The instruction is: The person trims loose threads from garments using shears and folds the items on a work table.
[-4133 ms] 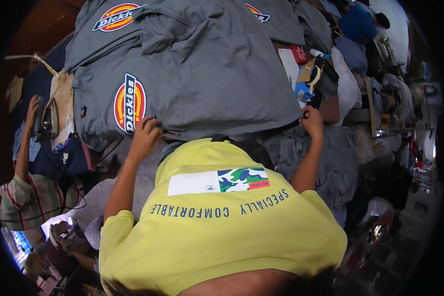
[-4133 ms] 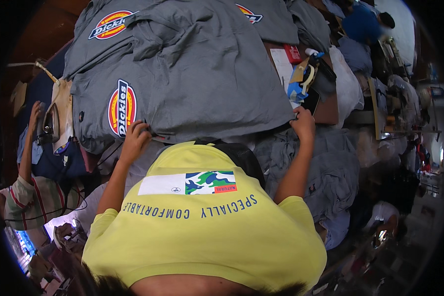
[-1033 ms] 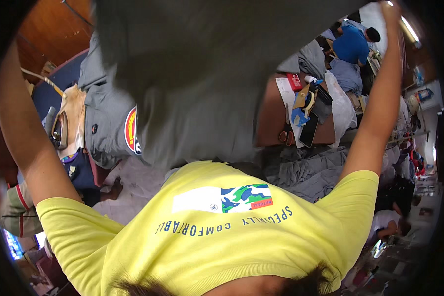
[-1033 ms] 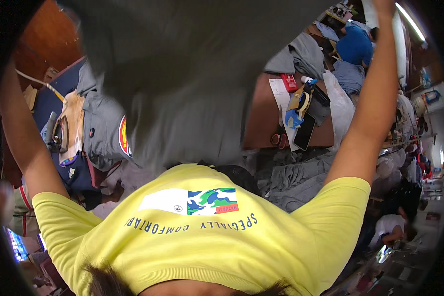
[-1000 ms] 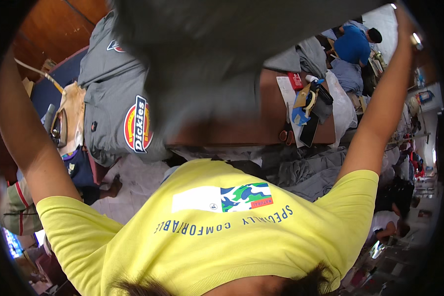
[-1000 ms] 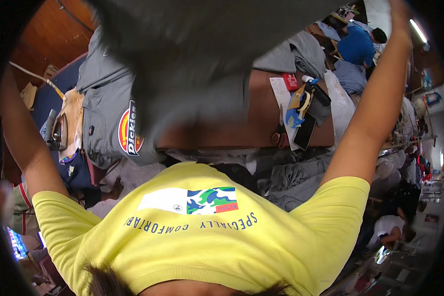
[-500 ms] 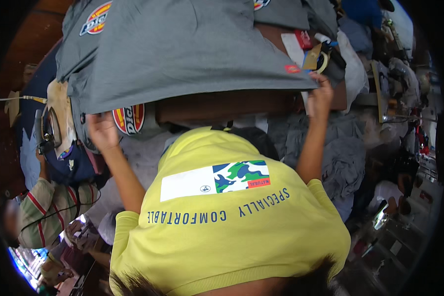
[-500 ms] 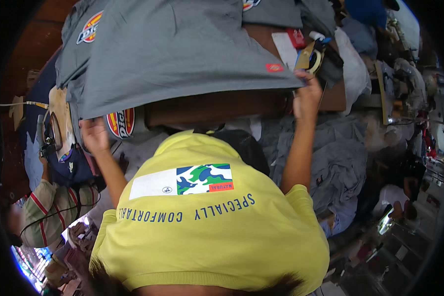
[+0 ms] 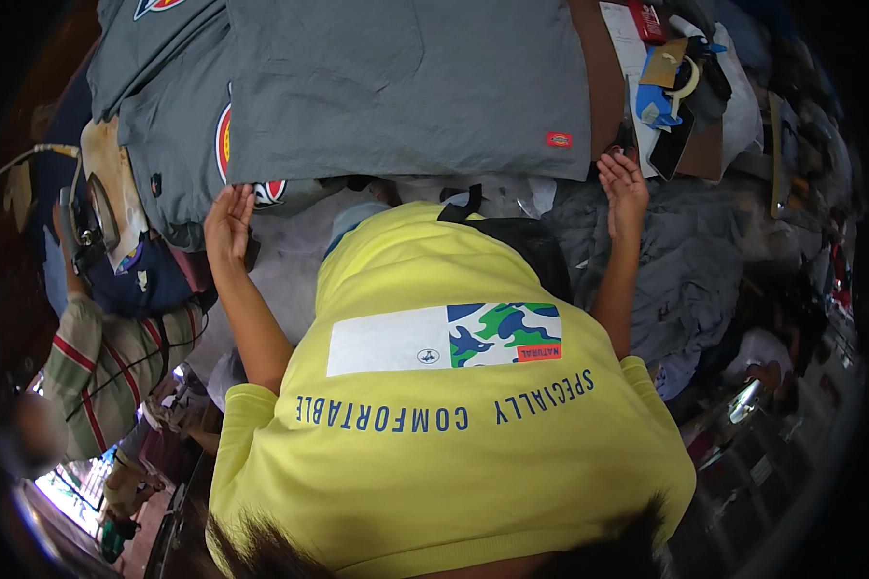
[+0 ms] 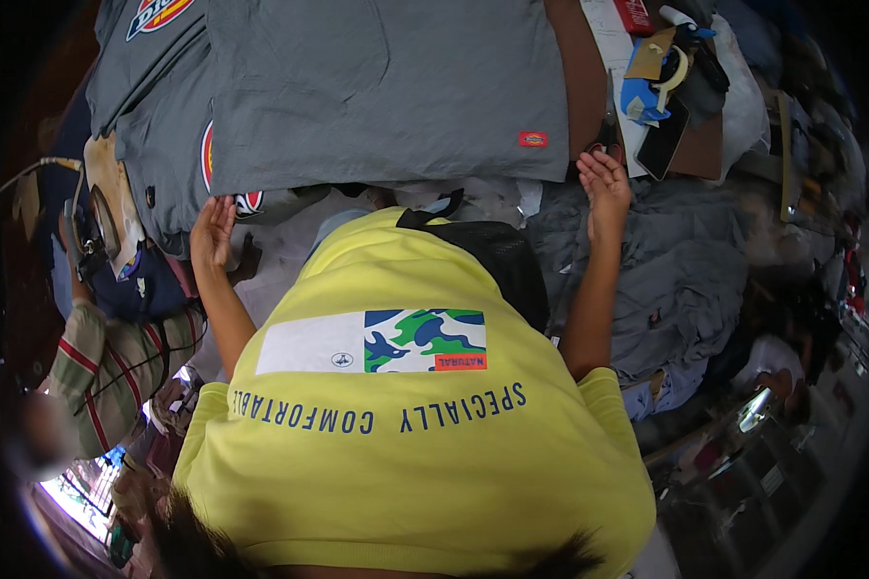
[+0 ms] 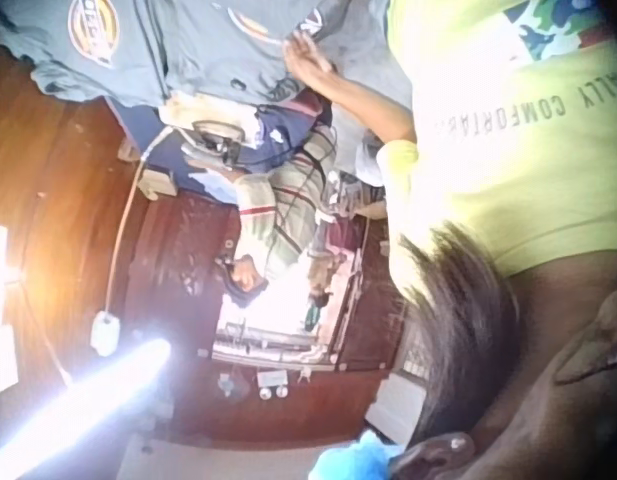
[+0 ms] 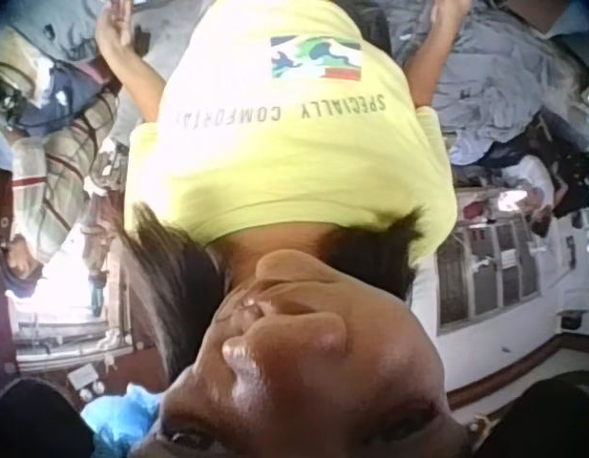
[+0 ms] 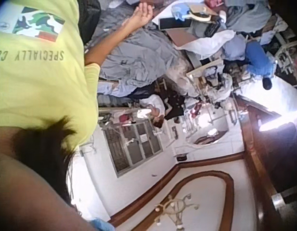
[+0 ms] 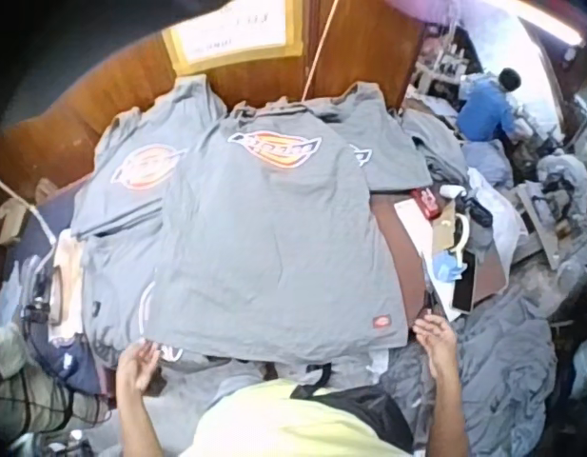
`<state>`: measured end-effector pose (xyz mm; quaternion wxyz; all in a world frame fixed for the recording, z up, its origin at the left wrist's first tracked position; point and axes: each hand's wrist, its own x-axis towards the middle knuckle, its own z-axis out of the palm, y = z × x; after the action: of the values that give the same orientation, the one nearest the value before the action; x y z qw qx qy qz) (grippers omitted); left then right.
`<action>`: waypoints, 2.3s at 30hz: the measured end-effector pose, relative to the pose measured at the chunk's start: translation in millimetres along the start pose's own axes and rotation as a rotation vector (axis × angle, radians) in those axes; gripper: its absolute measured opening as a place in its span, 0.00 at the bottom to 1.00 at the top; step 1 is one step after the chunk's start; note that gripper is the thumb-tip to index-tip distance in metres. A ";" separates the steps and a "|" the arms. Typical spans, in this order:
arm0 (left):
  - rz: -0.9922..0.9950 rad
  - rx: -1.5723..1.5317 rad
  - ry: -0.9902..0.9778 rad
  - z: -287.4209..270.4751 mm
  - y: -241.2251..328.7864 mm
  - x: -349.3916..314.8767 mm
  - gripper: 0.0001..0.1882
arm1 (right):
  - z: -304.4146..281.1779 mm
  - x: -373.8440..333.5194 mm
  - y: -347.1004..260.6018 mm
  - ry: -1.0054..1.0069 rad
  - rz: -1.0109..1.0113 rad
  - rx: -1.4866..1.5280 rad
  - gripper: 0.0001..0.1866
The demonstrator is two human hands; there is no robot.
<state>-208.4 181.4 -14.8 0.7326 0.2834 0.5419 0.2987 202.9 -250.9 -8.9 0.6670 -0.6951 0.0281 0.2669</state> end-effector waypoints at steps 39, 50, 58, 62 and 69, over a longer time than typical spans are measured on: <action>-0.150 1.201 -0.226 -56.1 -31.7 -47.3 0.09 | -4.6 -15.4 21.2 -0.348 0.059 -1.123 0.14; 0.564 1.124 0.030 23.0 -8.1 -29.6 0.14 | 31.9 24.1 -11.5 -0.214 -0.093 -0.897 0.17; 0.723 1.370 -0.207 67.2 22.6 3.4 0.13 | 74.7 70.9 -38.9 -0.514 -0.547 -0.858 0.17; 0.702 0.970 -0.331 70.2 16.1 5.5 0.14 | 74.2 70.8 -43.4 -0.664 -0.331 -0.545 0.12; 0.835 1.308 -0.302 79.1 16.2 -1.7 0.13 | 70.1 59.9 -51.0 -0.688 -0.497 -0.872 0.12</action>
<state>-134.7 183.6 18.1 0.3101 0.8743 0.3510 0.1279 250.9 -160.4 15.4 0.3339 -0.7638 -0.4641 0.2995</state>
